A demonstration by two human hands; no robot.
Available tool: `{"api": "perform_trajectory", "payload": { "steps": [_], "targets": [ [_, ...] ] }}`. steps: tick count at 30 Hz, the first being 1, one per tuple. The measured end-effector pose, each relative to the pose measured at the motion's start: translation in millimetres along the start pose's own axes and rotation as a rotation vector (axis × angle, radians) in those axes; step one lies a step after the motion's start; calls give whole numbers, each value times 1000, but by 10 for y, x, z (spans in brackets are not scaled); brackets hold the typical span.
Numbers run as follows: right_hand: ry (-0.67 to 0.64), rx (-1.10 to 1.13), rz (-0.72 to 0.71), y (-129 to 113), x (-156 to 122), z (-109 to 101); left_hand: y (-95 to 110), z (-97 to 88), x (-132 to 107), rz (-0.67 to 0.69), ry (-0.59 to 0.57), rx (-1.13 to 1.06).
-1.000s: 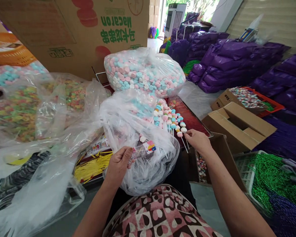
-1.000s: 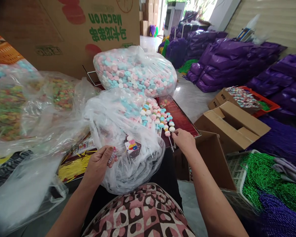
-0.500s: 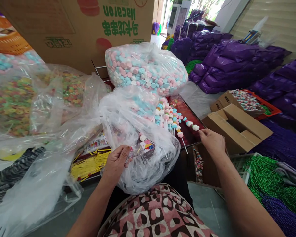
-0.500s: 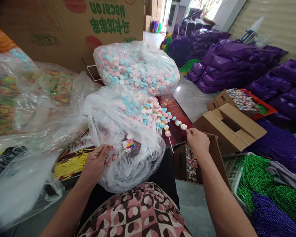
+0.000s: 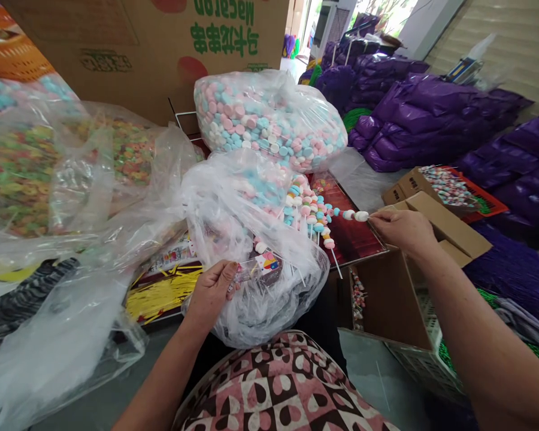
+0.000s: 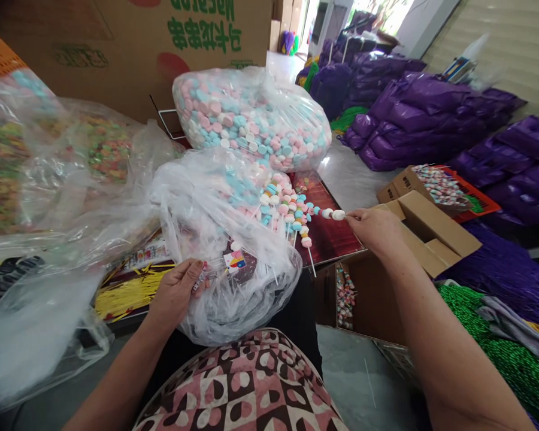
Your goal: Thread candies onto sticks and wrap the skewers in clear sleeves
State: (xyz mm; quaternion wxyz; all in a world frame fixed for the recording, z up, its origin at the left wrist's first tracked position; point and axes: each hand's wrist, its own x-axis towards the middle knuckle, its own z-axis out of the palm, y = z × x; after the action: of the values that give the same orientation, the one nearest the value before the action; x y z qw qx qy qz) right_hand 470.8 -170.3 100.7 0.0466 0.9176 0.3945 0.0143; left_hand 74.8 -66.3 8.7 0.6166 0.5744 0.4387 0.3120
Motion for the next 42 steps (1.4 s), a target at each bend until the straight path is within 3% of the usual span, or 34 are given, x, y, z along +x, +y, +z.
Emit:
{"api": "perform_trajectory", "payload": {
  "steps": [9, 18, 42],
  "targets": [
    [-39, -148, -95, -196, 64, -227, -16, -2, -3, 9, -13, 8],
    [-65, -233, -128, -194, 250, -237, -36, -2, 8, -4, -26, -10],
    [-116, -302, -200, -450, 380, -453, 9, 22, -15, -16, -10, -15]
  ]
}}
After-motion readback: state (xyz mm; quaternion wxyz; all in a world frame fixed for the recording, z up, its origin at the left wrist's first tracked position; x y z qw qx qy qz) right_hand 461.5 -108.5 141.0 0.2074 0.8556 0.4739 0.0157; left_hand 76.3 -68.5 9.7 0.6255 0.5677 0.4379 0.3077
